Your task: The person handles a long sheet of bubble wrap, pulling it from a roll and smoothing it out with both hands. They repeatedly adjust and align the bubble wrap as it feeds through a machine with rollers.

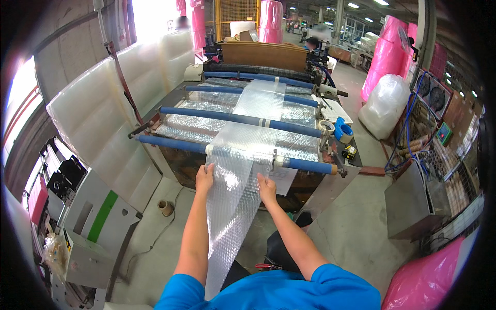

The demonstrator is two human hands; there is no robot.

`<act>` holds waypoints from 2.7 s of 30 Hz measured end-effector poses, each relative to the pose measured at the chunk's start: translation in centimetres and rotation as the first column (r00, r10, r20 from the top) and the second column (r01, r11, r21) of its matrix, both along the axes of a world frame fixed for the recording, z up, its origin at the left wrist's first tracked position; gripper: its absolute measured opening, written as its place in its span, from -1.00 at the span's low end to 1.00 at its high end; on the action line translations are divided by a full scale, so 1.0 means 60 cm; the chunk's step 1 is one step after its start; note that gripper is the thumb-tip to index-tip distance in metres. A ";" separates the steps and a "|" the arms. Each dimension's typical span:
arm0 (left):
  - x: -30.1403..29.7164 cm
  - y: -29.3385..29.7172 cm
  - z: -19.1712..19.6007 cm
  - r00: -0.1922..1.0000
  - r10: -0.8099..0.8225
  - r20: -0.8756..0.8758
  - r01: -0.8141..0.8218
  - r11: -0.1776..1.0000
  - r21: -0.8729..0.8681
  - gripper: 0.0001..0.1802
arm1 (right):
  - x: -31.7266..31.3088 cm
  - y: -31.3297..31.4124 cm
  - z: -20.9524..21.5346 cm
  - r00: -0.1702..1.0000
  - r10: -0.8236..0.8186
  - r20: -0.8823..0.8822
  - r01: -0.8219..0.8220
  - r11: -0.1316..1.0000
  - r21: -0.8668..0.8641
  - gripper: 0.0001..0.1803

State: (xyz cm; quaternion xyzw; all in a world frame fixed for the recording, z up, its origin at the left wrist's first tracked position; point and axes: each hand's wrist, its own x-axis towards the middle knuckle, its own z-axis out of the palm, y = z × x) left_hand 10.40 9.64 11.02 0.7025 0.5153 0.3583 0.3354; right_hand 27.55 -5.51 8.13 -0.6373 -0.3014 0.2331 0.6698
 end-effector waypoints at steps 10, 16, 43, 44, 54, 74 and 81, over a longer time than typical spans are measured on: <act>-0.121 -0.112 -0.098 0.998 -0.059 -0.018 0.054 0.976 -0.210 -0.31 | -0.098 -0.093 -0.066 0.995 0.099 -0.018 -0.100 0.951 -0.294 -0.52; -0.190 -0.194 -0.020 0.986 0.164 -0.023 -0.162 0.983 0.087 -0.49 | -0.142 -0.154 -0.057 0.927 0.333 -0.171 -0.363 0.913 -0.187 -0.59; -0.107 -0.155 -0.165 0.927 0.261 -0.269 -0.241 0.965 0.105 -0.59 | -0.113 -0.126 -0.111 0.979 0.102 0.176 -0.056 0.966 -0.251 -0.46; -0.107 -0.155 -0.166 0.929 0.264 -0.260 -0.243 0.964 0.110 -0.59 | -0.112 -0.125 -0.115 0.979 0.102 0.176 -0.054 0.966 -0.255 -0.46; -0.101 -0.157 -0.169 0.937 0.268 -0.224 -0.254 0.963 0.092 -0.58 | -0.106 -0.126 -0.145 0.985 0.102 0.140 -0.053 0.947 -0.316 -0.46; -0.108 -0.164 -0.185 0.955 0.226 -0.193 -0.218 0.974 0.062 -0.59 | -0.119 -0.138 -0.162 0.980 0.045 0.192 0.014 0.956 -0.294 -0.48; -0.041 -0.083 -0.091 0.991 0.120 -0.058 -0.108 0.979 0.175 -0.55 | -0.039 -0.066 -0.084 0.953 0.034 0.301 0.011 0.989 -0.145 -0.48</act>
